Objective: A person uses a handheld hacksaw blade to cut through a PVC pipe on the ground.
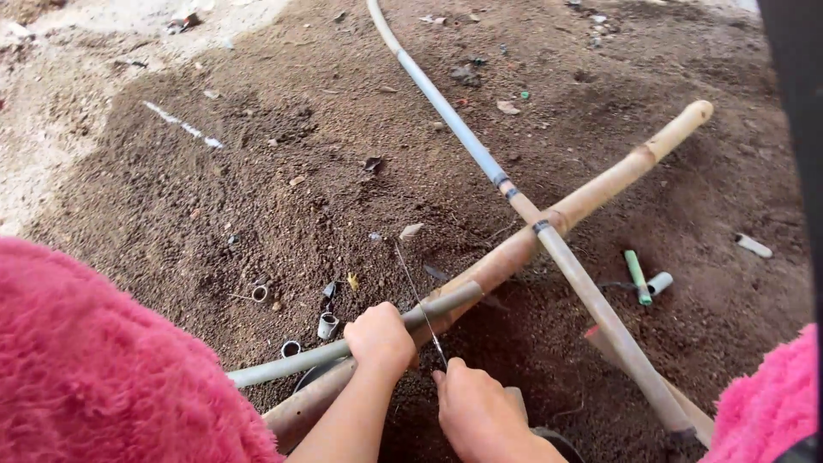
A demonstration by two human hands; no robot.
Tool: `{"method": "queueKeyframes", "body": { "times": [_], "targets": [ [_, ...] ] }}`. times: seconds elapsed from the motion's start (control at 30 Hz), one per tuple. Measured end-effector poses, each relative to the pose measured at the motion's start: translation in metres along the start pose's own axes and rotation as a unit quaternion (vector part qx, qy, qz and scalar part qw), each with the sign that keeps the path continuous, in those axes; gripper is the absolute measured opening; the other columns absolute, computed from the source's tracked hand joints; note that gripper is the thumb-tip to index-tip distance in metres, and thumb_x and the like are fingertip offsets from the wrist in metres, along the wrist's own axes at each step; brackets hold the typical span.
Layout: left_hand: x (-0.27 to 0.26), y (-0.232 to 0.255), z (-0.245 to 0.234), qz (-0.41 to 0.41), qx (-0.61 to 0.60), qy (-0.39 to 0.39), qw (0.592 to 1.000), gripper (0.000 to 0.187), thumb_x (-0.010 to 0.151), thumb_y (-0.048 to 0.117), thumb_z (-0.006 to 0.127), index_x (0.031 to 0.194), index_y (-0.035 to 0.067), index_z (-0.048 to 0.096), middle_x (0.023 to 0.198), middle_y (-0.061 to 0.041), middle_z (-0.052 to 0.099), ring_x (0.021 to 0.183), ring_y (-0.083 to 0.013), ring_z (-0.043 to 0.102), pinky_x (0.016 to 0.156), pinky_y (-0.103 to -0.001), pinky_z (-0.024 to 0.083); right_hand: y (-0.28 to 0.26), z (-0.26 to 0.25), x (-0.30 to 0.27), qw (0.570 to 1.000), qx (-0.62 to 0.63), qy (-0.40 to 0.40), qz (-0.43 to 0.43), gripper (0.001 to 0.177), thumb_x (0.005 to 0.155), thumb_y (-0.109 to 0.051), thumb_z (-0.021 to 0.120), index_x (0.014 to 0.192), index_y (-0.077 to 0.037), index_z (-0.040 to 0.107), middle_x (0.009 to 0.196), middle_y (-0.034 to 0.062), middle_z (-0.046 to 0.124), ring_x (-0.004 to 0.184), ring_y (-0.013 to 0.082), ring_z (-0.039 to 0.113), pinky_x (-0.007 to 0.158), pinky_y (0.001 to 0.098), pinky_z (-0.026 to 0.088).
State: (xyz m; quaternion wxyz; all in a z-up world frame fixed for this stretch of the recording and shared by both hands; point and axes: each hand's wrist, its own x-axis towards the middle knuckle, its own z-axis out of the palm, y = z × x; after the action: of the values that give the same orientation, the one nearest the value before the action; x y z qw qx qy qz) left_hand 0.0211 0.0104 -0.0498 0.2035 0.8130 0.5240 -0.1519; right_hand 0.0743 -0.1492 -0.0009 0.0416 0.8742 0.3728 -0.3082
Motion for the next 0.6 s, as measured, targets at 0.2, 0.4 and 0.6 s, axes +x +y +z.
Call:
{"method": "queueKeyframes", "body": {
  "times": [0.2, 0.4, 0.6],
  "targets": [
    [-0.007, -0.006, -0.004, 0.047, 0.027, -0.004, 0.999, 0.043, 0.059, 0.034, 0.103, 0.093, 0.013, 0.085, 0.088, -0.005, 0.081, 0.079, -0.0225, 0.078, 0.078, -0.036, 0.061, -0.009, -0.008, -0.026, 0.999, 0.042, 0.013, 0.010, 0.042, 0.113, -0.049, 0.036, 0.112, -0.016, 0.063, 0.110, 0.0126, 0.078, 0.101, 0.0414, 0.074, 0.089, 0.0585, 0.051],
    [-0.019, -0.007, -0.013, 0.054, 0.065, -0.024, 0.996, 0.052, 0.060, 0.042, 0.104, 0.102, 0.017, 0.084, 0.092, 0.000, 0.081, 0.081, -0.0182, 0.077, 0.080, -0.033, 0.060, 0.015, 0.019, -0.019, 0.997, 0.007, 0.064, -0.042, 0.037, 0.115, -0.045, 0.037, 0.107, -0.016, 0.059, 0.092, 0.0145, 0.078, 0.084, 0.0434, 0.074, 0.083, 0.0585, 0.051],
    [-0.031, -0.007, -0.013, 0.031, 0.064, -0.031, 0.997, 0.046, 0.066, 0.039, 0.099, 0.105, 0.018, 0.085, 0.090, 0.002, 0.081, 0.078, -0.0136, 0.076, 0.074, -0.030, 0.059, 0.014, 0.018, -0.032, 0.995, 0.075, 0.051, -0.051, 0.039, 0.115, -0.044, 0.041, 0.110, -0.011, 0.061, 0.100, 0.0166, 0.078, 0.091, 0.0420, 0.074, 0.091, 0.0583, 0.049]
  ]
}}
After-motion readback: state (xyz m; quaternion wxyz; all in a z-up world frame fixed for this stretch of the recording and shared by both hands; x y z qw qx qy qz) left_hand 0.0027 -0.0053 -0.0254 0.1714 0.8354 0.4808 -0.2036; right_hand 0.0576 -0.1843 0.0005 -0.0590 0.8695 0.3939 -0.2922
